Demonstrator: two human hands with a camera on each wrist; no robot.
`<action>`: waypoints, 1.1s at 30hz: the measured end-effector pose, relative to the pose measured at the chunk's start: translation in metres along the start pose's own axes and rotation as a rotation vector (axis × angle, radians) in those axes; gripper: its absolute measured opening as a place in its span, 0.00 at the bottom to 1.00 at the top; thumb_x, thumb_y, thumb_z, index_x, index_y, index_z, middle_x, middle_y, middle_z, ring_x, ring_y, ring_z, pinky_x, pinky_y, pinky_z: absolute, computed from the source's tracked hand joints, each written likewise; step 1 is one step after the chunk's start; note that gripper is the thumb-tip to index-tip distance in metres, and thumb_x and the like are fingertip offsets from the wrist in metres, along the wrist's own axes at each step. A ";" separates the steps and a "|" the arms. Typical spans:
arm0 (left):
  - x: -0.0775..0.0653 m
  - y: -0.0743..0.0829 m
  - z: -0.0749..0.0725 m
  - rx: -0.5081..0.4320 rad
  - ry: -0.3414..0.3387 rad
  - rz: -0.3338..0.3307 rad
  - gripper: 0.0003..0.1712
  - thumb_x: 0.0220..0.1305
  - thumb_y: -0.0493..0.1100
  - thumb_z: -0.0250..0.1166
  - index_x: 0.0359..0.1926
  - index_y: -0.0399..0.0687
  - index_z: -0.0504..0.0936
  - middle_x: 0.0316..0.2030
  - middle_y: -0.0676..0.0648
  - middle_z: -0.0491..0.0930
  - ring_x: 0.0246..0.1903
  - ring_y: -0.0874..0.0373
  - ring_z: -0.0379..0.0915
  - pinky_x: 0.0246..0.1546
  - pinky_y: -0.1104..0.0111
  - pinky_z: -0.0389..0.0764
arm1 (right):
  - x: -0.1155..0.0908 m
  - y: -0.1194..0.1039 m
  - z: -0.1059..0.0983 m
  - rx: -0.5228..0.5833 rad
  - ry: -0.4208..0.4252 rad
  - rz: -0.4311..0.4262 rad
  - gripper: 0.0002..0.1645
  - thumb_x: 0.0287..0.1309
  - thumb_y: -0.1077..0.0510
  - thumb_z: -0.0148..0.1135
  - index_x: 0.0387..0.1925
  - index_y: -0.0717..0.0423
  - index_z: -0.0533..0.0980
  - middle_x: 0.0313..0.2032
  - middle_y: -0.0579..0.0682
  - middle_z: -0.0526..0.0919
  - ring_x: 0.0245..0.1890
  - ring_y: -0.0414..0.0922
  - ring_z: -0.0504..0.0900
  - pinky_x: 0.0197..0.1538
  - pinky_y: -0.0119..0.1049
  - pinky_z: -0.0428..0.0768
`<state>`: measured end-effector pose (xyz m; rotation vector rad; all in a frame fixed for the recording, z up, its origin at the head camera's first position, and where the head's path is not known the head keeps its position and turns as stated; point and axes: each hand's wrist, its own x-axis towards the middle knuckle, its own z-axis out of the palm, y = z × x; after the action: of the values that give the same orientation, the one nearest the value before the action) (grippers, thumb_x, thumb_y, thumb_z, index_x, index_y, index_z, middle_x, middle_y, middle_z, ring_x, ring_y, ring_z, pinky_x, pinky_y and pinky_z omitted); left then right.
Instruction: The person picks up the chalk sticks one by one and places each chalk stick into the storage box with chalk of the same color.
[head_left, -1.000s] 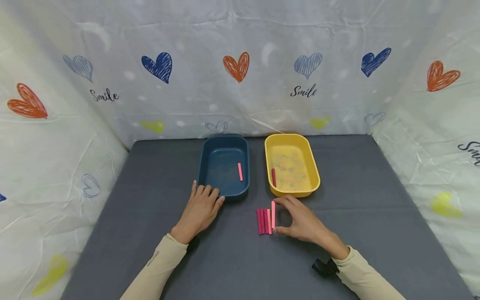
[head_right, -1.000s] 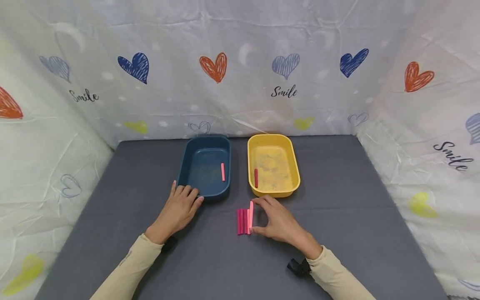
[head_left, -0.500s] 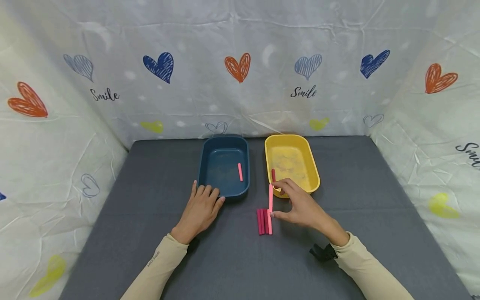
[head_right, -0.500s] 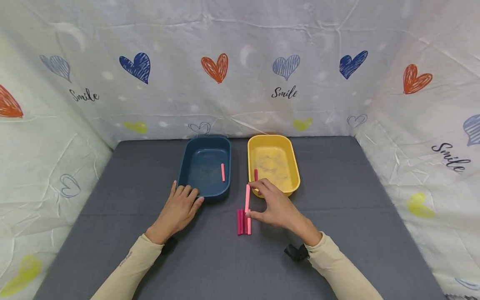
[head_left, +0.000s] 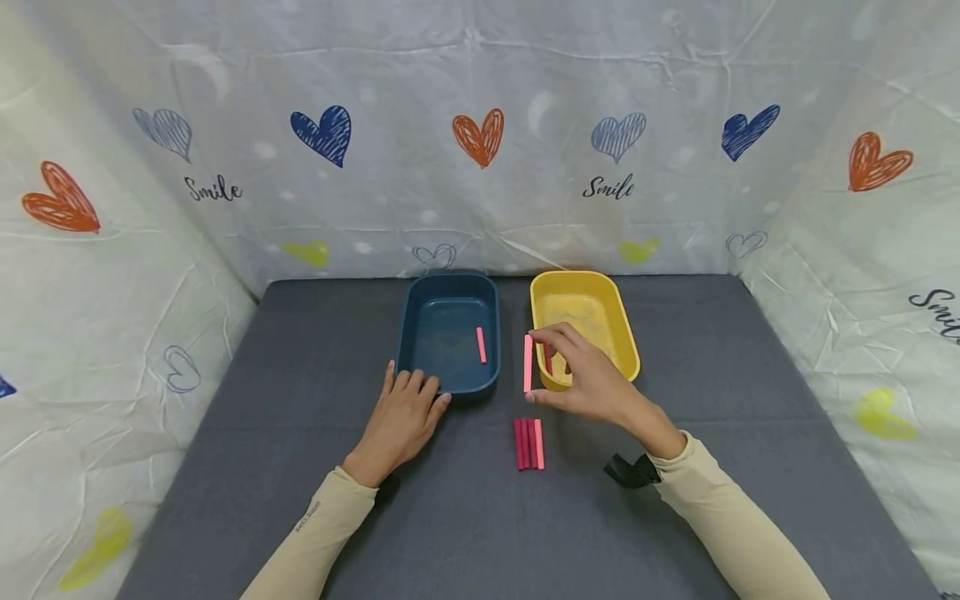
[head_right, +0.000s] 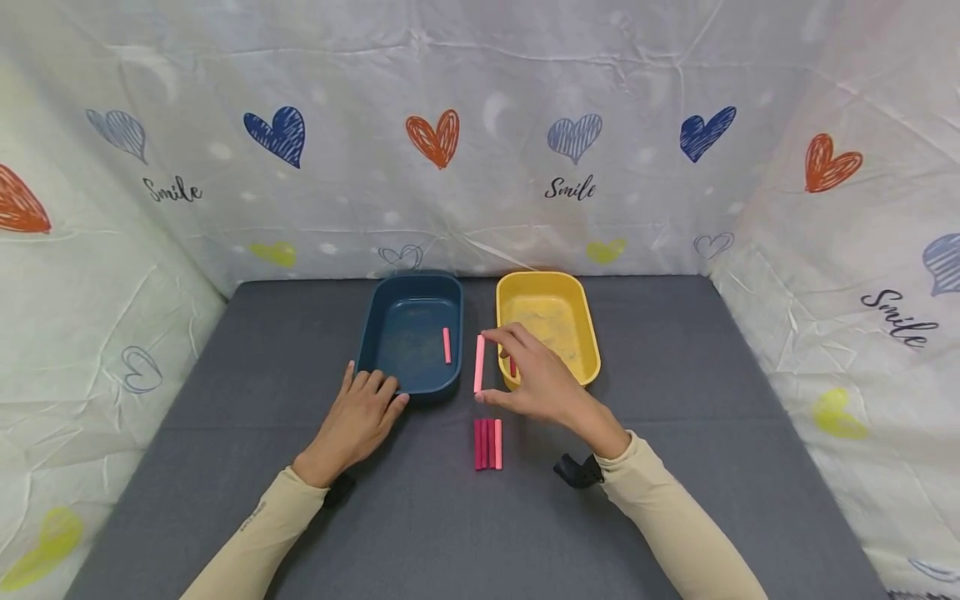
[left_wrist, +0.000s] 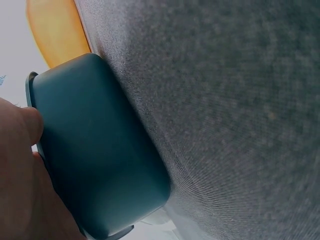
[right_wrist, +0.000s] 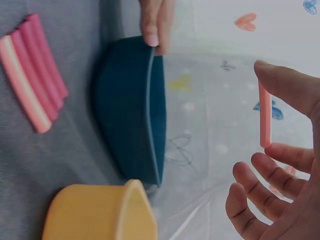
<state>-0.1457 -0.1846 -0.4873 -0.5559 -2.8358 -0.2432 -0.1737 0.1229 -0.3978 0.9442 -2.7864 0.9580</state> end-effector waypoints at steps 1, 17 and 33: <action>0.000 0.000 0.000 -0.001 -0.001 0.000 0.20 0.76 0.55 0.49 0.46 0.45 0.77 0.40 0.42 0.76 0.46 0.43 0.70 0.70 0.38 0.53 | 0.003 -0.001 -0.001 0.002 0.000 -0.001 0.48 0.45 0.40 0.77 0.66 0.46 0.67 0.52 0.44 0.72 0.45 0.39 0.72 0.40 0.33 0.78; 0.000 0.000 -0.001 0.024 0.001 -0.004 0.20 0.74 0.55 0.51 0.47 0.44 0.78 0.41 0.41 0.77 0.47 0.43 0.71 0.69 0.37 0.55 | 0.053 -0.025 0.004 0.019 -0.013 -0.022 0.48 0.48 0.38 0.74 0.68 0.48 0.67 0.58 0.48 0.73 0.49 0.42 0.76 0.45 0.35 0.80; 0.000 0.000 -0.001 0.020 0.007 0.013 0.20 0.75 0.55 0.51 0.47 0.43 0.78 0.41 0.41 0.77 0.46 0.43 0.72 0.69 0.37 0.55 | 0.102 -0.035 0.024 0.001 -0.101 0.019 0.49 0.50 0.37 0.72 0.70 0.48 0.64 0.60 0.49 0.71 0.54 0.45 0.77 0.50 0.39 0.82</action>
<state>-0.1456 -0.1843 -0.4864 -0.5677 -2.8235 -0.2139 -0.2331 0.0327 -0.3745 0.9958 -2.8830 0.9404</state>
